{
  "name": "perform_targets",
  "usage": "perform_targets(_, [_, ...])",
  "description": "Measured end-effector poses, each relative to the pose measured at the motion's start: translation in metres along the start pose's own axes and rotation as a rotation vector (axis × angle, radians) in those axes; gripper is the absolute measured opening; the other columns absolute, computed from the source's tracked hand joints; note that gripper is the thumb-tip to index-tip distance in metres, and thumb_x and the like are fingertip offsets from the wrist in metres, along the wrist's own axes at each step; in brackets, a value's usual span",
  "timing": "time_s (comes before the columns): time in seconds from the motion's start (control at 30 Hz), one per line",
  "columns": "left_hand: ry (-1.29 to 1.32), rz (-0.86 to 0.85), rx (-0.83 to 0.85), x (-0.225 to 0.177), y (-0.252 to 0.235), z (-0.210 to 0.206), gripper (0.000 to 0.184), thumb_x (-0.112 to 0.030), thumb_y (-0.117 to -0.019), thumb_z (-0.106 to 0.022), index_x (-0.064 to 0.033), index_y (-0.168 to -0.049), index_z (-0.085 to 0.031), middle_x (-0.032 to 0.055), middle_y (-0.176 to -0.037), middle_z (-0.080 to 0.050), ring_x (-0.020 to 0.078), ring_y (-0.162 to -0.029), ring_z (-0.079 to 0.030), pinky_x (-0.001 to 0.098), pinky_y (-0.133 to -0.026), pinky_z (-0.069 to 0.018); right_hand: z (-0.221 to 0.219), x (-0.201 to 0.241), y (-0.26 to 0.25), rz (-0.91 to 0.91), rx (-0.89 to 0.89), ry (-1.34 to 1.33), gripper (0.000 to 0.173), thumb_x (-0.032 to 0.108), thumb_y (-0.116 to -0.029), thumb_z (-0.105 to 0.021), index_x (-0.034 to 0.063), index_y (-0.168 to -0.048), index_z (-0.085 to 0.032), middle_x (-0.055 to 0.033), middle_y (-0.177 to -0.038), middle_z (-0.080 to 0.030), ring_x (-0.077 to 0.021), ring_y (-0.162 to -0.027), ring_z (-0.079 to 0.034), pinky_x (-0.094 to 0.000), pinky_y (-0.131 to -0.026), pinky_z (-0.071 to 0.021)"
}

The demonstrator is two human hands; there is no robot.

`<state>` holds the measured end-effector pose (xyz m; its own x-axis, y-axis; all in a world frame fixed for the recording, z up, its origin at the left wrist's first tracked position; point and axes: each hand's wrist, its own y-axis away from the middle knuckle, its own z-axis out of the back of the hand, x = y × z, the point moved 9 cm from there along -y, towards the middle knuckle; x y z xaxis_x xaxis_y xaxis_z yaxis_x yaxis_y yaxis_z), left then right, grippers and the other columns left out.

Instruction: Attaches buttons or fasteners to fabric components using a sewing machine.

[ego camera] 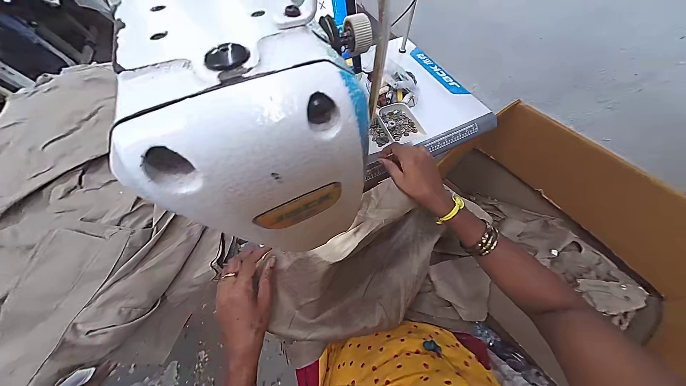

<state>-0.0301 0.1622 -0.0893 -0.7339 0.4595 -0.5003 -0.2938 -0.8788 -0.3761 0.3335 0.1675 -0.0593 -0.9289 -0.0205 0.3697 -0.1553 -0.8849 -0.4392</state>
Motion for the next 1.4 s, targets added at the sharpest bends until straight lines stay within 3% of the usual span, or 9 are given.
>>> perform_targets(0.1, [0.335,0.020,0.158,-0.029,-0.007,-0.028,0.055,-0.037,-0.1071,-0.041,0.0067,-0.138,-0.056,0.0208,-0.138,-0.060,0.0212,-0.132,-0.055,0.0367,-0.112,-0.0438,-0.008,-0.004,-0.020,0.054,0.011,0.129,0.028,0.027,-0.0982,-0.068,0.0056,-0.116,-0.073,-0.0206,-0.108,-0.066,-0.0414,-0.103,-0.062,-0.0549,-0.083,-0.0492])
perform_targets(0.3, [0.677,0.401,0.199,-0.048,-0.017,-0.054,0.053,-0.024,-0.1042,-0.043,0.0123,-0.142,-0.040,0.0170,-0.128,-0.059,0.0020,-0.114,-0.057,0.0186,-0.099,-0.0462,-0.042,-0.001,-0.037,0.117,0.135,0.262,0.031,0.024,-0.0958,-0.071,0.0034,-0.120,-0.071,-0.0219,-0.137,-0.060,-0.0469,-0.130,-0.050,-0.0632,-0.097,-0.0426])
perform_targets(0.53, [0.825,0.331,0.108,-0.050,-0.021,-0.057,0.060,-0.030,-0.1034,-0.049,0.0219,-0.131,-0.035,0.0109,-0.112,-0.059,-0.0062,-0.101,-0.058,0.0103,-0.088,-0.0482,-0.037,-0.012,-0.033,0.117,0.034,0.203,0.031,0.018,-0.0943,-0.071,0.0061,-0.123,-0.070,-0.0211,-0.131,-0.062,-0.0462,-0.121,-0.055,-0.0615,-0.090,-0.0443])
perform_targets(0.73, [0.842,0.359,0.064,-0.043,-0.023,-0.060,0.054,-0.022,-0.1001,-0.052,0.0172,-0.134,-0.035,0.0065,-0.105,-0.060,-0.0061,-0.092,-0.060,0.0110,-0.083,-0.0505,-0.016,0.004,-0.026,0.204,-0.094,-0.001,0.015,0.015,-0.0964,-0.066,0.0017,-0.097,-0.074,-0.0209,-0.108,-0.071,-0.0434,-0.109,-0.064,-0.0583,-0.088,-0.0491])
perform_targets(0.93, [0.630,0.308,0.038,-0.046,-0.023,-0.049,0.026,-0.022,-0.0988,-0.054,0.0022,-0.106,-0.059,-0.0010,-0.085,-0.060,-0.0015,-0.077,-0.059,0.0166,-0.072,-0.0502,-0.001,0.010,-0.029,-0.120,0.072,-0.452,0.016,0.008,-0.0975,-0.065,0.0055,-0.110,-0.073,-0.0035,-0.092,-0.072,-0.0075,-0.079,-0.066,-0.0302,-0.076,-0.0544])
perform_targets(1.1, [0.451,-0.159,0.150,-0.116,0.018,-0.013,0.035,-0.034,-0.1000,-0.059,-0.0084,-0.076,-0.060,-0.0019,-0.055,-0.049,0.0016,-0.047,-0.044,0.0173,-0.045,-0.0371,0.035,0.114,0.022,0.508,-0.178,-0.196,0.014,0.014,-0.0904,-0.068,0.0011,-0.085,-0.070,-0.0115,-0.078,-0.069,-0.0225,-0.071,-0.069,-0.0359,-0.062,-0.0555])
perform_targets(1.2, [0.438,-0.144,0.168,-0.121,0.022,-0.022,0.033,-0.040,-0.0997,-0.060,-0.0106,-0.091,-0.073,-0.0028,-0.064,-0.062,0.0005,-0.052,-0.052,0.0181,-0.049,-0.0434,0.025,0.164,0.054,0.839,-0.230,-0.057,0.018,0.010,-0.0949,-0.062,0.0097,-0.079,-0.068,-0.0048,-0.070,-0.067,-0.0195,-0.067,-0.065,-0.0310,-0.057,-0.0482])
perform_targets(1.3, [0.427,-0.128,0.099,-0.116,0.014,-0.014,0.030,-0.034,-0.0990,-0.062,-0.0081,-0.098,-0.076,-0.0006,-0.075,-0.071,-0.0015,-0.061,-0.059,0.0156,-0.057,-0.0482,0.019,0.162,0.046,0.692,-0.096,-0.214,0.014,0.011,-0.0887,-0.067,0.0075,-0.077,-0.074,-0.0050,-0.073,-0.071,-0.0182,-0.074,-0.069,-0.0297,-0.062,-0.0517])
perform_targets(1.4, [0.495,-0.043,0.034,-0.079,0.006,0.016,0.027,-0.028,-0.1013,-0.062,-0.0039,-0.098,-0.075,-0.0029,-0.092,-0.076,-0.0065,-0.084,-0.067,0.0136,-0.079,-0.0557,0.002,0.147,0.051,0.452,0.352,-0.709,0.030,0.029,-0.1052,-0.055,0.0011,-0.100,-0.064,-0.0036,-0.081,-0.064,-0.0084,-0.078,-0.060,-0.0266,-0.077,-0.0484])
